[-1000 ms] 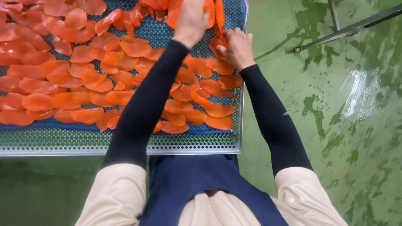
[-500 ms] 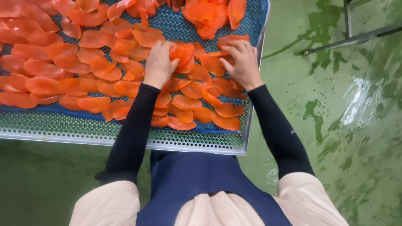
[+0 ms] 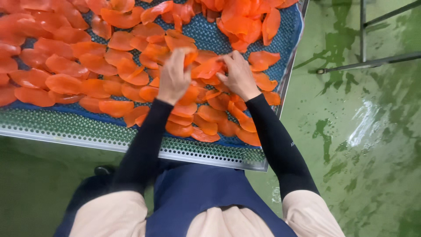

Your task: The person arranges red fruit slices on a mesh-bottomed metal tray by pulling them from a pile and spreading them out across the mesh surface.

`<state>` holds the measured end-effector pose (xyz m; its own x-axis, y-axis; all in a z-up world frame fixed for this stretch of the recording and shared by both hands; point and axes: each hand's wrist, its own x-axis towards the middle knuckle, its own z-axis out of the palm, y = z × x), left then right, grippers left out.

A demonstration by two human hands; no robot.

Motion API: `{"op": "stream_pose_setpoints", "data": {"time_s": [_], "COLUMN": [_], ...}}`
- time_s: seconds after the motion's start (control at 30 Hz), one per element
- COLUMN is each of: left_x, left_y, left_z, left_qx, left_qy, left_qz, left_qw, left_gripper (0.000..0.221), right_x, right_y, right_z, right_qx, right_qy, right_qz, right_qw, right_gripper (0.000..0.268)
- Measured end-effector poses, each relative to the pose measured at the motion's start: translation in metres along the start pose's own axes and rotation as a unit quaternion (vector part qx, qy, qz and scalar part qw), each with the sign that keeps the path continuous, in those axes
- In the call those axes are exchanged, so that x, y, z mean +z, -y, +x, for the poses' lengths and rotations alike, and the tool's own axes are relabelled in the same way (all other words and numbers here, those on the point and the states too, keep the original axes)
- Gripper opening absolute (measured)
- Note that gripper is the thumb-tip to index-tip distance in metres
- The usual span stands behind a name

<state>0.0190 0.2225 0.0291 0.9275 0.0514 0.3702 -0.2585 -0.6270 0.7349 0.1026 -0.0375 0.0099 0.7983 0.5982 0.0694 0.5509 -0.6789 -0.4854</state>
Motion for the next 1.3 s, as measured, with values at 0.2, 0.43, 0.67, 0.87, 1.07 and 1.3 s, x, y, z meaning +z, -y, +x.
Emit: {"op": "stream_pose_setpoints", "data": {"time_s": [0.2, 0.43, 0.67, 0.87, 1.07, 1.3], "left_x": [-0.003, -0.002, 0.044, 0.054, -0.002, -0.093], "left_y": [0.032, 0.039, -0.005, -0.002, 0.033, 0.079], "left_z": [0.092, 0.058, 0.000, 0.014, 0.048, 0.037], "left_qx": [0.133, 0.054, 0.181, 0.217, -0.015, -0.047], "left_qy": [0.073, 0.078, 0.143, 0.085, 0.145, 0.349], "left_qz": [0.219, 0.072, 0.240, 0.260, -0.133, 0.084], "left_qw": [0.964, 0.993, 0.943, 0.937, 0.980, 0.932], "left_gripper": [0.058, 0.034, 0.043, 0.027, 0.025, 0.034], "right_x": [-0.023, -0.020, -0.014, -0.030, -0.050, -0.051], "right_y": [0.056, 0.063, 0.060, 0.026, -0.006, 0.047], "right_z": [0.006, 0.001, 0.046, 0.056, 0.052, 0.072], "right_qx": [-0.169, 0.128, -0.002, 0.063, 0.037, 0.082], "right_qy": [-0.060, -0.196, -0.249, -0.212, -0.227, -0.430], "right_qz": [-0.177, 0.232, -0.014, -0.183, -0.144, 0.095], "right_qw": [0.968, 0.944, 0.968, 0.958, 0.962, 0.894], "right_gripper": [0.004, 0.017, 0.016, 0.055, 0.054, 0.042]}}
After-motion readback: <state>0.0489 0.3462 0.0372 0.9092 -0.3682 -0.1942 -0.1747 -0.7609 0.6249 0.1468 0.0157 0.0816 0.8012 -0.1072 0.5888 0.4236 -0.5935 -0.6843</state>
